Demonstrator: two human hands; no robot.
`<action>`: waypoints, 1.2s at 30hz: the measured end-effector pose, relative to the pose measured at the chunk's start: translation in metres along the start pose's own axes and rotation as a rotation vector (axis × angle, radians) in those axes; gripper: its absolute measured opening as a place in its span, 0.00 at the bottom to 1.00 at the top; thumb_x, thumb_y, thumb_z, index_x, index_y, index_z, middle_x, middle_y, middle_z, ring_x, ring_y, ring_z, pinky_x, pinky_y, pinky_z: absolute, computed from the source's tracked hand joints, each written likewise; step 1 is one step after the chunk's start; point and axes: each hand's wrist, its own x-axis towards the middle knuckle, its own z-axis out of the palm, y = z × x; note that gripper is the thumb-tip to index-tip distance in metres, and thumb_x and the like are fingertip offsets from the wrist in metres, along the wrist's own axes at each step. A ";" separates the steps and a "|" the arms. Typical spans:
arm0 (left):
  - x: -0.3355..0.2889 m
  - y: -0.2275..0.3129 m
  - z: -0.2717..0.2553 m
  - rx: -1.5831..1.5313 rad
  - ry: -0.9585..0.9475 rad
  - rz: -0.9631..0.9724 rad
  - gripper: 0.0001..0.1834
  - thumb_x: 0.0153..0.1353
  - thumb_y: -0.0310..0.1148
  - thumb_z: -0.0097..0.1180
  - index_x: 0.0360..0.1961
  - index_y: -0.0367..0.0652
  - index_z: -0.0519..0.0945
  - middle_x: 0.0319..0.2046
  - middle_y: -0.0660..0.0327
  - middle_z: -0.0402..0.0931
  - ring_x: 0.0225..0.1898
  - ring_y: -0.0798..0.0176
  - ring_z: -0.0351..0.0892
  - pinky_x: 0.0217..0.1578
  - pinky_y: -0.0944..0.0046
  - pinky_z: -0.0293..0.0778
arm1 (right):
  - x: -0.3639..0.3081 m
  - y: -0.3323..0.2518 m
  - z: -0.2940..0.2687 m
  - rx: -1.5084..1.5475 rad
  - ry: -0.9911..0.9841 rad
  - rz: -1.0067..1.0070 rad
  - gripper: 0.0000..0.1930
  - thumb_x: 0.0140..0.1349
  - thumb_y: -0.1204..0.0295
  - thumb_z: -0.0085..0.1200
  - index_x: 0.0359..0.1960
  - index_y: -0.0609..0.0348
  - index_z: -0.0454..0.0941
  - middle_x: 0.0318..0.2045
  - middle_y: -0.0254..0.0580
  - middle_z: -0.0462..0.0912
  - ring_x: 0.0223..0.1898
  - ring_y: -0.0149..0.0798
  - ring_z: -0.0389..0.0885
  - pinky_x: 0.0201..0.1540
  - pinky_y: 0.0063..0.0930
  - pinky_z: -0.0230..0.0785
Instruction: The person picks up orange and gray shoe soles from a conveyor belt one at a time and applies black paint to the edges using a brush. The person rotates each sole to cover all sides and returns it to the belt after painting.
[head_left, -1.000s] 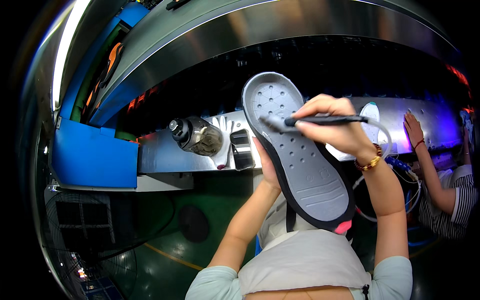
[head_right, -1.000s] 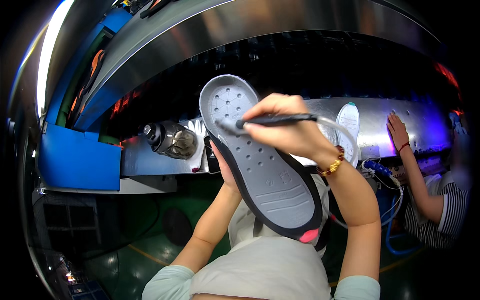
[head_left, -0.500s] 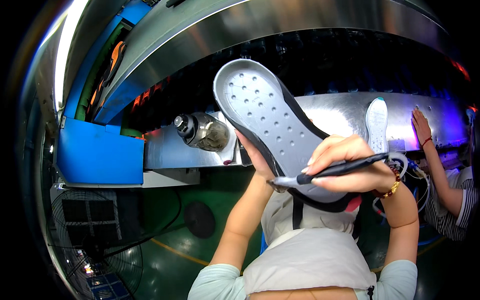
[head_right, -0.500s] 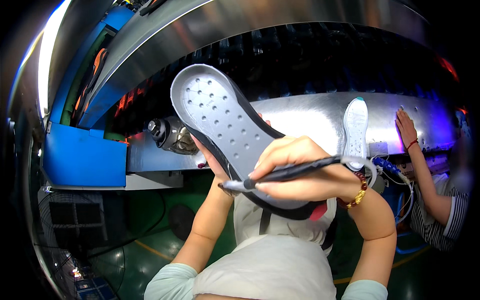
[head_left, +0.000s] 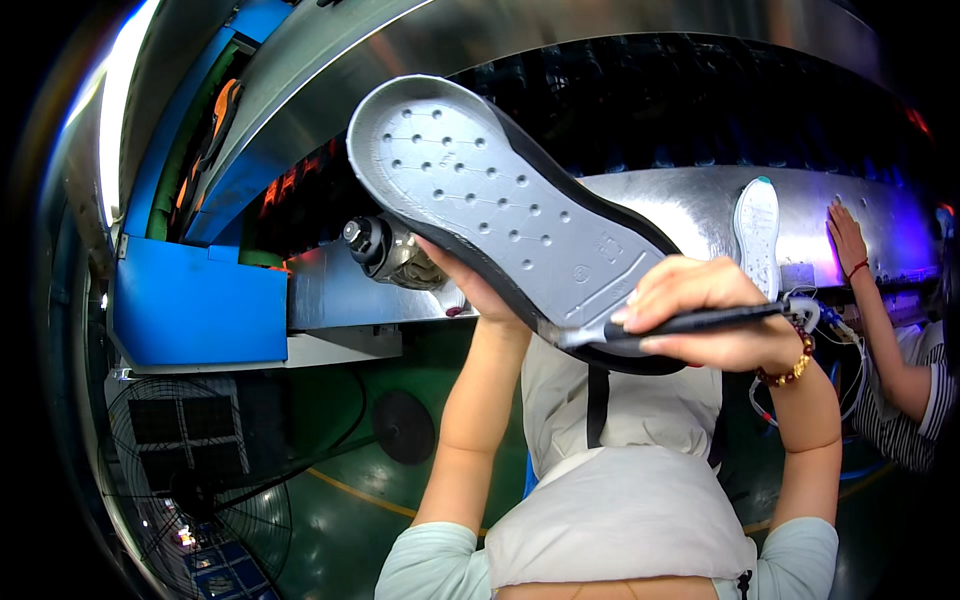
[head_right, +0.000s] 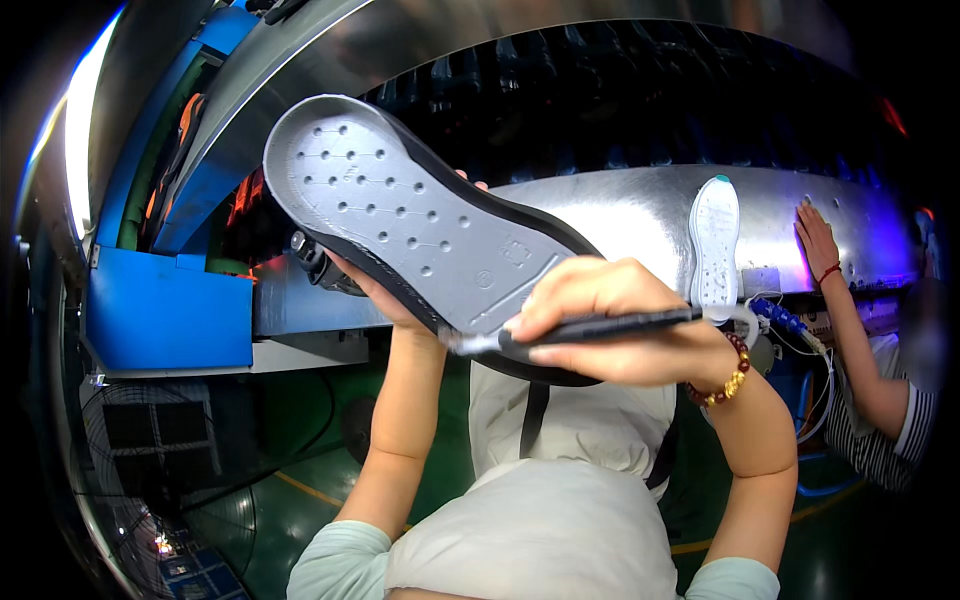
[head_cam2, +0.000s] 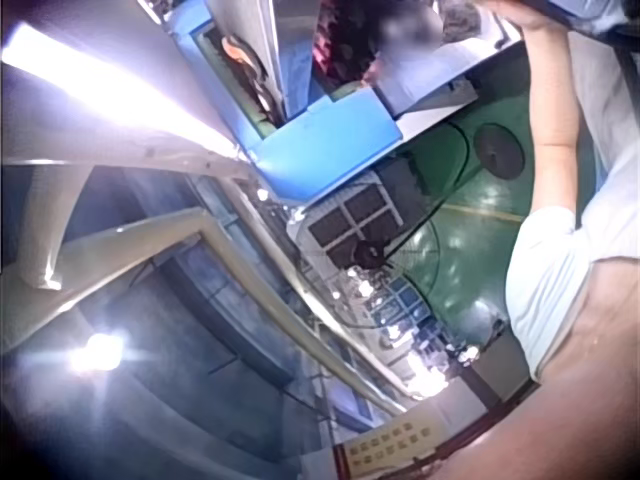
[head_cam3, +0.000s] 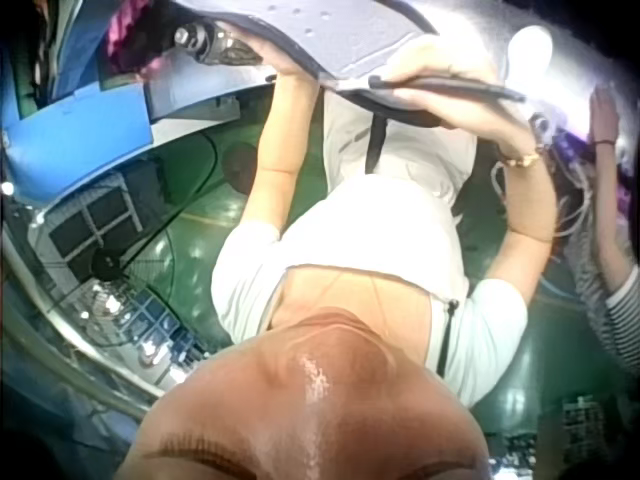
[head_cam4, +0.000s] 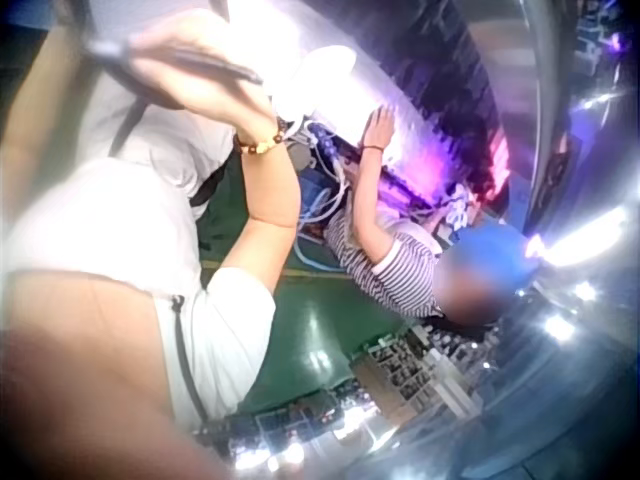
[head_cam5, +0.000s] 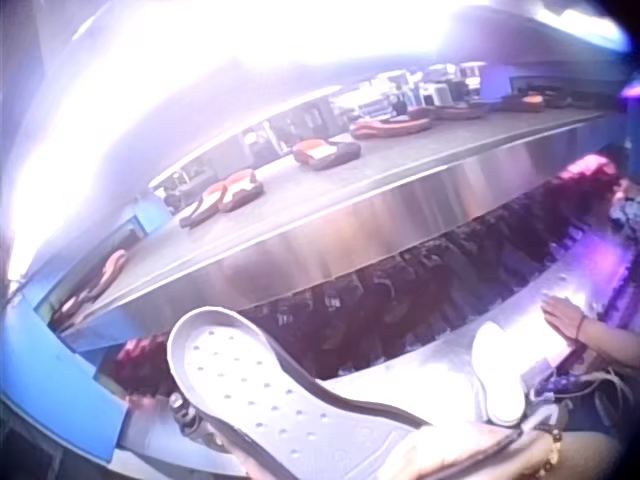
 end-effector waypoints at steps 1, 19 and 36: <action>0.000 0.004 -0.001 0.005 -0.001 0.004 0.48 0.48 0.71 0.32 0.60 0.44 0.54 0.55 0.49 0.58 0.54 0.45 0.60 0.55 0.43 0.53 | -0.003 -0.001 -0.003 0.013 -0.036 -0.032 0.11 0.42 0.82 0.58 0.31 0.62 0.79 0.32 0.42 0.79 0.34 0.36 0.77 0.41 0.25 0.69; 0.003 0.039 0.030 0.080 -0.057 -0.018 0.37 0.55 0.64 0.33 0.57 0.49 0.61 0.54 0.62 0.62 0.53 0.59 0.63 0.53 0.59 0.61 | -0.033 0.002 -0.024 -0.187 -0.164 -0.049 0.11 0.40 0.76 0.62 0.30 0.56 0.81 0.33 0.35 0.81 0.42 0.35 0.71 0.51 0.34 0.57; -0.048 -0.006 0.014 -0.332 -0.297 0.092 0.36 0.53 0.58 0.40 0.54 0.39 0.61 0.53 0.55 0.62 0.53 0.57 0.62 0.53 0.55 0.60 | -0.021 -0.020 0.031 -0.018 0.221 0.068 0.11 0.42 0.81 0.58 0.31 0.61 0.77 0.34 0.44 0.80 0.39 0.38 0.78 0.55 0.40 0.56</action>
